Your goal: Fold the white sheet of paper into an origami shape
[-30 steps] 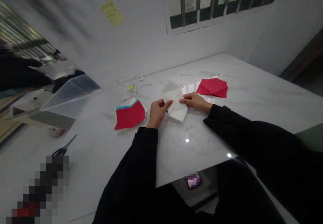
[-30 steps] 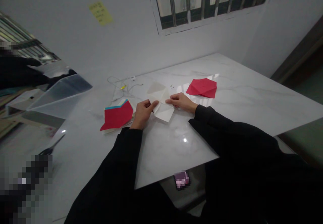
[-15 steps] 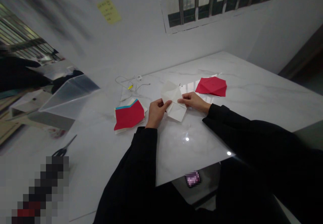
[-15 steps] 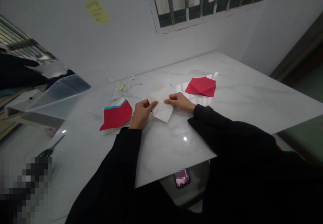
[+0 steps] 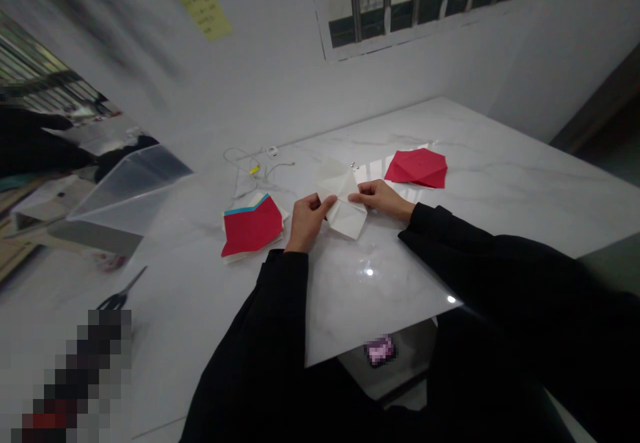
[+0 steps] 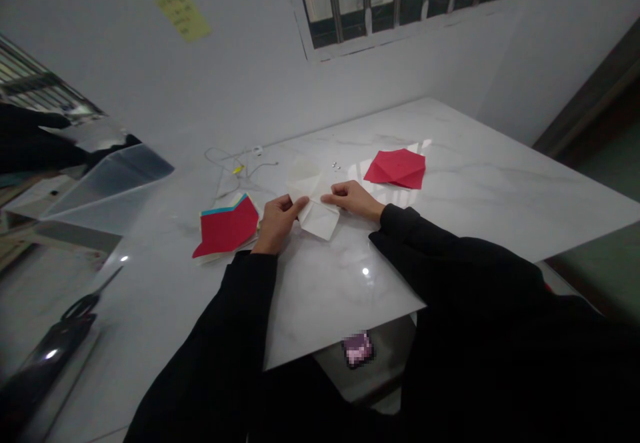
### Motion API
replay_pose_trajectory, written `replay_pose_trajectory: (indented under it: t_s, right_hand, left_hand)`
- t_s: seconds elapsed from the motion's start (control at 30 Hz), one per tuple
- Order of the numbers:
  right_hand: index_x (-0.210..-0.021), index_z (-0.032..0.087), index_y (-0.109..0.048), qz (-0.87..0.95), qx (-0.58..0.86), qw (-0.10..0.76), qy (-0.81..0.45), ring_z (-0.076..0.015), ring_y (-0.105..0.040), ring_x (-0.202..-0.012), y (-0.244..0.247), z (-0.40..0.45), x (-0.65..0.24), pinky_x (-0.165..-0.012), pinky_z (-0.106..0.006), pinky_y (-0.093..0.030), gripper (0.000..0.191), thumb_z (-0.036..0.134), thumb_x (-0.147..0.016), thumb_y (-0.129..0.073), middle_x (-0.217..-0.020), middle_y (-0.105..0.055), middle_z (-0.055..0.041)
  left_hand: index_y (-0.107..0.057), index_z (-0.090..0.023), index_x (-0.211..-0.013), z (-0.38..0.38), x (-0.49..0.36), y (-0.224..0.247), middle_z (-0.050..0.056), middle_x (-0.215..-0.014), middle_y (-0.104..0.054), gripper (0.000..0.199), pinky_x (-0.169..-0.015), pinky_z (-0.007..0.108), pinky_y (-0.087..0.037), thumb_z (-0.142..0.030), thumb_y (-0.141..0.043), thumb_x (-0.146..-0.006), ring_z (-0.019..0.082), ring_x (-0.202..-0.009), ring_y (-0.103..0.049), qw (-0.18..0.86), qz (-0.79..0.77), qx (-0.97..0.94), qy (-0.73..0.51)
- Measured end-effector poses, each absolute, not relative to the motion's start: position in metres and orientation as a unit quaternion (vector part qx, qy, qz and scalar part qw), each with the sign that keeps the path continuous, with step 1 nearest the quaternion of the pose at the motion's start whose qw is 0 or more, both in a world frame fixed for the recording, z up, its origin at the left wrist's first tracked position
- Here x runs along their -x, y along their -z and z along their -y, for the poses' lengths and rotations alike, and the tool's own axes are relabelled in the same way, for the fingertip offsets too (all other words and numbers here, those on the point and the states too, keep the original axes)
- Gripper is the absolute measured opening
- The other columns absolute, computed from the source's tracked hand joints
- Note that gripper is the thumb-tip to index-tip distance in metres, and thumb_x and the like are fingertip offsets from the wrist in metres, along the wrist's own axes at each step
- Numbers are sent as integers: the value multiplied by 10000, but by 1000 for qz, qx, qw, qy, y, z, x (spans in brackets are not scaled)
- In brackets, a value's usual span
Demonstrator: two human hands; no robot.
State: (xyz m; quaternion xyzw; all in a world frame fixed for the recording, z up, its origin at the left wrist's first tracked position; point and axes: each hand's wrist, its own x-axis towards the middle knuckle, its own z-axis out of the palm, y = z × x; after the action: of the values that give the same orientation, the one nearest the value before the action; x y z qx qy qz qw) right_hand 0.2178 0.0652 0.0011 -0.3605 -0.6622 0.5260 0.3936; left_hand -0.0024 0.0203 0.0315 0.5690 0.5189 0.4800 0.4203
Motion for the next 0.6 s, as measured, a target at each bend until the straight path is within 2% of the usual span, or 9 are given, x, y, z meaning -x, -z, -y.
replay_pose_trajectory:
  t_s: [0.13,0.4,0.6]
  right_hand:
    - [-679,202,-553,663,351,398,-528,-108,-352,-561,1,-66,-218,-558,-292,-223,486,599,-841,-781,-576,-437,47]
    - [-880,123,-749,658,340,391,-547,-107,-408,-589,1,-65,-217,-563,-282,-275,475,596,-844,-772,-655,-549,14]
    - [-956,97,-822,664,331,384,-549,-140,-539,-676,-2,-65,-217,-617,-276,-378,522,596,-806,-791,-777,-693,-42]
  left_hand:
    - [-803,-154,-920,-22,3,-31,87,-872,-786,509,-634,293,-485,-624,-865,-733,203,-745,-653,414,-526,-569,-477]
    - [-812,-141,-879,-21,4,-32,106,-872,-791,471,-641,301,-493,-596,-847,-761,209,-750,-650,414,-533,-572,-467]
    - [-819,-117,-931,-18,3,-35,116,-928,-811,543,-677,309,-517,-623,-856,-737,245,-824,-695,402,-544,-574,-461]
